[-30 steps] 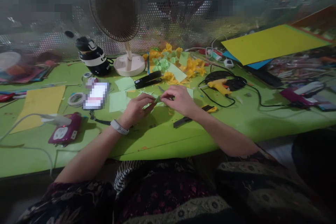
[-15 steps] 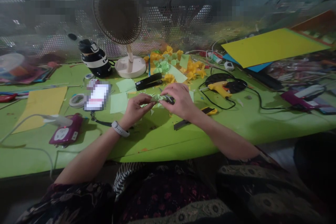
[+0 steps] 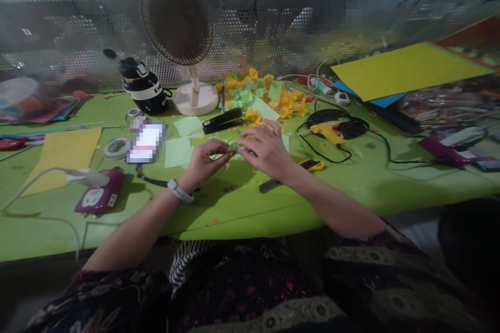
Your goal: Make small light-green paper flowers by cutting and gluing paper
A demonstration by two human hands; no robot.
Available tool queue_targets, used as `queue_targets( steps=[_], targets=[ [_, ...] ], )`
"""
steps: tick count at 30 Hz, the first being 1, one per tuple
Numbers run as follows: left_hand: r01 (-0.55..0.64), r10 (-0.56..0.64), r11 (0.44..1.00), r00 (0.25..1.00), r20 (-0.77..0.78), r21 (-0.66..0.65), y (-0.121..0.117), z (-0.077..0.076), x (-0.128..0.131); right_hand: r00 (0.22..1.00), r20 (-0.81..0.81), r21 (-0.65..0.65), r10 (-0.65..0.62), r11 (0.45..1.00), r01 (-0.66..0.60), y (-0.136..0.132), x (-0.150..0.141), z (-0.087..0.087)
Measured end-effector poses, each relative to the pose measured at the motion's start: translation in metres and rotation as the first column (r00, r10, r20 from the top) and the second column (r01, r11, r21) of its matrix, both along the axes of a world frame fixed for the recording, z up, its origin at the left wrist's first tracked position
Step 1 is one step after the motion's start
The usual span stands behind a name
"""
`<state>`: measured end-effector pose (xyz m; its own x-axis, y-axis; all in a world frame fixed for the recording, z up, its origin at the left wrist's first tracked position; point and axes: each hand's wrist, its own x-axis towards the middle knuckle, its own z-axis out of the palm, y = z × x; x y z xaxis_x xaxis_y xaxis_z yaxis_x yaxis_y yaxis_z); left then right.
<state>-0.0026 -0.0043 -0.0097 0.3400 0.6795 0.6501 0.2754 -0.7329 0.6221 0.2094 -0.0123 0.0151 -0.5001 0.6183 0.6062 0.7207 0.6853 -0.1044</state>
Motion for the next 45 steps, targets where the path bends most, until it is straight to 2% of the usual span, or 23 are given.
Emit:
queue_targets(
  steps=[4, 10, 16, 28, 40, 45],
  targets=[
    [0.004, -0.004, 1.0, 1.0, 0.005, 0.001, -0.0006, 0.0013, 0.0006, 1.0, 0.025, 0.043, -0.002, 0.999, 0.001, 0.0001, 0.0004, -0.0006],
    [-0.007, 0.007, 1.0, 1.0, -0.007, 0.0, 0.0001, 0.0003, 0.0, 1.0, 0.018, 0.001, 0.014, 1.0, -0.014, -0.0002, 0.0001, -0.0003],
    [-0.015, 0.015, 1.0, 1.0, -0.003, -0.012, 0.0005, 0.0, -0.0001, 1.0, 0.025, 0.024, 0.014, 1.0, -0.015, -0.0002, -0.0003, -0.0004],
    [-0.011, 0.015, 0.992, 0.999, -0.031, 0.128, -0.001, 0.0005, 0.0017, 0.995, -0.097, -0.089, 0.009, 0.996, -0.017, 0.0005, -0.0027, -0.0013],
    [-0.015, 0.02, 0.988, 0.999, -0.028, 0.152, -0.0014, 0.0002, 0.0017, 0.984, -0.174, -0.111, 0.048, 0.992, -0.068, 0.0018, -0.0018, -0.0009],
    [-0.022, 0.025, 0.99, 1.0, -0.019, 0.138, -0.0004, -0.0031, 0.001, 0.984, -0.173, -0.175, 0.037, 0.982, -0.067, 0.0026, -0.0012, 0.0]
  ],
)
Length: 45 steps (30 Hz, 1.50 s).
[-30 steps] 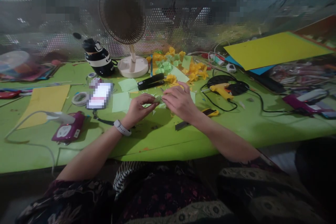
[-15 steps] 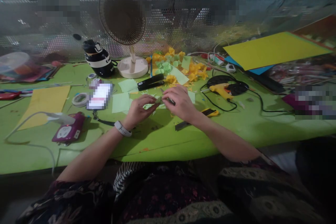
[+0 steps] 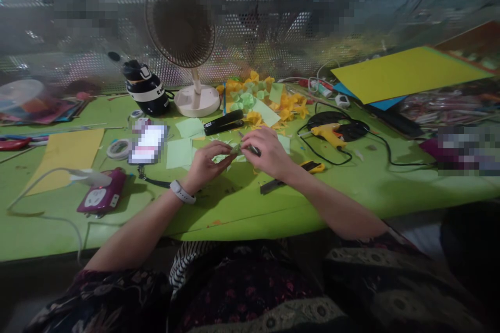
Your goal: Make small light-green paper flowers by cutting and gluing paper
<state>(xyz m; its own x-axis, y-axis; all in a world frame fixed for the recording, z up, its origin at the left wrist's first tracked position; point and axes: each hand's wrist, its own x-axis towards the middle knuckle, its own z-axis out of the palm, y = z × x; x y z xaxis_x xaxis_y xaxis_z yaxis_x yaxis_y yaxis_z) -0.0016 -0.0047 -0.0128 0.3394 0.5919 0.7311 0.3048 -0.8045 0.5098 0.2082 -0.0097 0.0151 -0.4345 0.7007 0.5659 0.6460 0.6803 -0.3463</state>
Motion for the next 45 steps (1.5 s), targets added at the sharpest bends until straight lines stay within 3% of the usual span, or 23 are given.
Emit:
queue_targets(
  steps=[5, 12, 18, 22, 24, 27, 32, 36, 41, 45],
  targets=[
    [0.017, -0.017, 0.998, 1.0, 0.004, -0.059, -0.001, 0.002, 0.0, 0.998, -0.053, -0.005, 0.028, 1.0, -0.028, 0.002, 0.001, -0.003],
    [0.035, -0.015, 0.986, 0.993, 0.119, -0.164, -0.002, 0.005, 0.0, 0.993, -0.088, -0.027, -0.075, 0.997, 0.073, -0.001, 0.0, -0.002],
    [0.034, 0.002, 0.965, 0.991, 0.136, -0.26, -0.005, 0.004, 0.001, 0.992, -0.127, -0.093, 0.007, 0.995, -0.019, -0.003, 0.0, 0.001],
    [0.026, 0.032, 0.943, 0.986, 0.166, -0.332, -0.006, 0.002, 0.001, 0.98, -0.199, -0.091, -0.008, 0.996, -0.011, -0.004, -0.001, 0.001],
    [-0.002, 0.04, 0.964, 0.989, 0.139, -0.264, -0.007, 0.003, 0.001, 0.973, -0.231, -0.109, -0.014, 0.994, -0.011, -0.005, -0.001, -0.001],
    [-0.108, 0.11, 0.993, 0.992, 0.056, -0.042, -0.008, 0.007, 0.001, 0.976, -0.215, -0.059, -0.027, 0.998, 0.014, -0.007, -0.002, -0.003],
    [-0.257, 0.262, 0.949, 0.965, -0.004, 0.182, -0.01, 0.01, 0.003, 0.99, -0.132, 0.084, -0.054, 0.994, 0.066, -0.011, -0.006, -0.005],
    [-0.341, 0.356, 0.912, 0.934, -0.028, 0.227, -0.01, 0.007, 0.004, 0.993, -0.097, 0.167, -0.068, 0.982, 0.084, -0.014, -0.008, -0.007],
    [-0.356, 0.38, 0.899, 0.923, -0.055, 0.254, -0.009, 0.007, 0.005, 0.993, -0.078, 0.213, -0.091, 0.971, 0.106, -0.016, -0.01, -0.008],
    [-0.385, 0.406, 0.902, 0.91, -0.08, 0.196, -0.009, 0.007, 0.005, 0.993, -0.078, 0.206, -0.093, 0.973, 0.108, -0.016, -0.01, -0.009]
  ],
)
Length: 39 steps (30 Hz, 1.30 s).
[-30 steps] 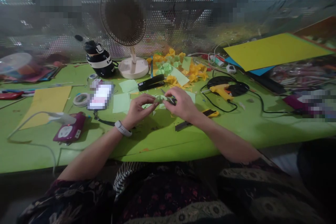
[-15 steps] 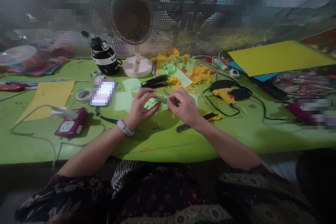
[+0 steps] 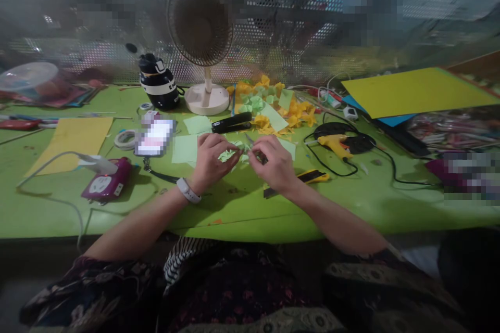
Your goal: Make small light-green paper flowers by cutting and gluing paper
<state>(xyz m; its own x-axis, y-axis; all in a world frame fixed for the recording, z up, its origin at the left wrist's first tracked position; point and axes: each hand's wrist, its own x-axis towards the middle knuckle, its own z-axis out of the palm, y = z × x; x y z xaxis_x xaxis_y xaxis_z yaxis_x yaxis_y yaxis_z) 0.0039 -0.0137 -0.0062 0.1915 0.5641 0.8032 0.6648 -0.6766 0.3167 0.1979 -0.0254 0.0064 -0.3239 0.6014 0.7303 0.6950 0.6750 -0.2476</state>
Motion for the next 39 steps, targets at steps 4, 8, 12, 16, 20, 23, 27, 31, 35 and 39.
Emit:
queue_targets(
  steps=[4, 8, 12, 16, 20, 23, 27, 31, 35, 39],
  targets=[
    [-0.004, 0.004, 0.998, 1.0, 0.01, -0.056, 0.0002, -0.0021, -0.0003, 1.0, -0.002, -0.003, 0.005, 1.0, -0.005, 0.0008, -0.0002, -0.0017],
    [0.031, -0.029, 0.999, 0.998, 0.048, -0.036, 0.0017, -0.0046, -0.0007, 1.0, 0.015, -0.026, 0.0, 1.0, 0.001, 0.0008, 0.0001, -0.0022],
    [0.04, -0.037, 0.997, 0.998, 0.048, -0.063, 0.0034, -0.0058, -0.0013, 1.0, 0.018, -0.047, -0.003, 0.999, 0.004, 0.0007, 0.0003, -0.0019],
    [0.038, -0.036, 0.998, 0.998, 0.044, -0.052, 0.0036, -0.0054, -0.0018, 1.0, 0.011, -0.035, -0.004, 0.999, 0.004, 0.0016, 0.0006, -0.0024],
    [0.045, -0.042, 0.998, 0.997, 0.057, -0.04, 0.0023, -0.0037, -0.001, 1.0, 0.015, 0.008, 0.004, 1.0, -0.004, 0.0017, 0.0006, -0.0024],
    [0.045, -0.041, 0.997, 0.997, 0.062, -0.062, 0.0013, -0.0025, -0.0004, 0.999, 0.036, 0.057, 0.0, 0.998, -0.002, 0.0009, 0.0, -0.0015],
    [0.059, -0.053, 0.995, 0.995, 0.08, -0.076, 0.0015, -0.0024, -0.0009, 0.997, 0.071, 0.097, -0.025, 0.995, 0.018, -0.0003, -0.0009, -0.0011],
    [0.052, -0.045, 0.993, 0.996, 0.071, -0.107, 0.0028, -0.0039, -0.0019, 0.996, 0.084, 0.101, -0.033, 0.995, 0.024, -0.0005, -0.0011, -0.0031],
    [0.052, -0.045, 0.994, 0.996, 0.076, -0.097, 0.0032, -0.0047, -0.0024, 0.998, 0.066, 0.101, -0.017, 0.995, 0.01, -0.0009, -0.0016, -0.0033],
    [0.06, -0.05, 0.989, 0.995, 0.084, -0.131, 0.0028, -0.0038, -0.0024, 0.997, 0.076, 0.062, -0.007, 0.998, 0.002, -0.0026, -0.0021, -0.0005]
  ],
)
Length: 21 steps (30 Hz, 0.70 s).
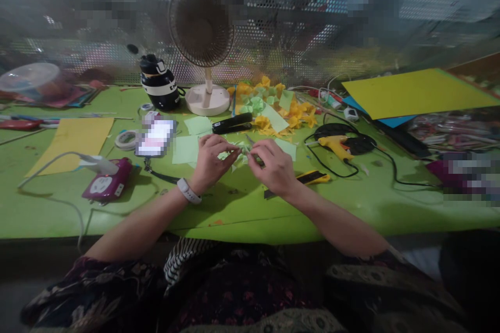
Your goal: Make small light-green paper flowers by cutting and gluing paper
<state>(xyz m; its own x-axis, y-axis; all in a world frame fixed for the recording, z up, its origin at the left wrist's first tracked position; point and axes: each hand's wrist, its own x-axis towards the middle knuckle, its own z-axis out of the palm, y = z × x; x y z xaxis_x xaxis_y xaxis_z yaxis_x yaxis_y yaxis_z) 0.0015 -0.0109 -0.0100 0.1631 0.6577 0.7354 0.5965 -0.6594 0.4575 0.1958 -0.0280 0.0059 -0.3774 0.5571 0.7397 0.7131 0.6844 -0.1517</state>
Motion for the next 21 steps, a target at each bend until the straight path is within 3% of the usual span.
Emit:
queue_targets(
  steps=[8, 21],
  targets=[
    [0.005, -0.006, 1.0, 1.0, 0.015, 0.017, -0.0002, 0.0011, 0.0006, 0.999, 0.027, 0.041, 0.017, 0.999, -0.018, 0.0017, 0.0012, -0.0028],
    [0.007, -0.006, 1.0, 1.0, 0.031, -0.024, -0.0014, 0.0035, 0.0009, 0.998, 0.035, -0.027, 0.055, 0.998, -0.054, 0.0003, 0.0015, -0.0012]
  ],
)
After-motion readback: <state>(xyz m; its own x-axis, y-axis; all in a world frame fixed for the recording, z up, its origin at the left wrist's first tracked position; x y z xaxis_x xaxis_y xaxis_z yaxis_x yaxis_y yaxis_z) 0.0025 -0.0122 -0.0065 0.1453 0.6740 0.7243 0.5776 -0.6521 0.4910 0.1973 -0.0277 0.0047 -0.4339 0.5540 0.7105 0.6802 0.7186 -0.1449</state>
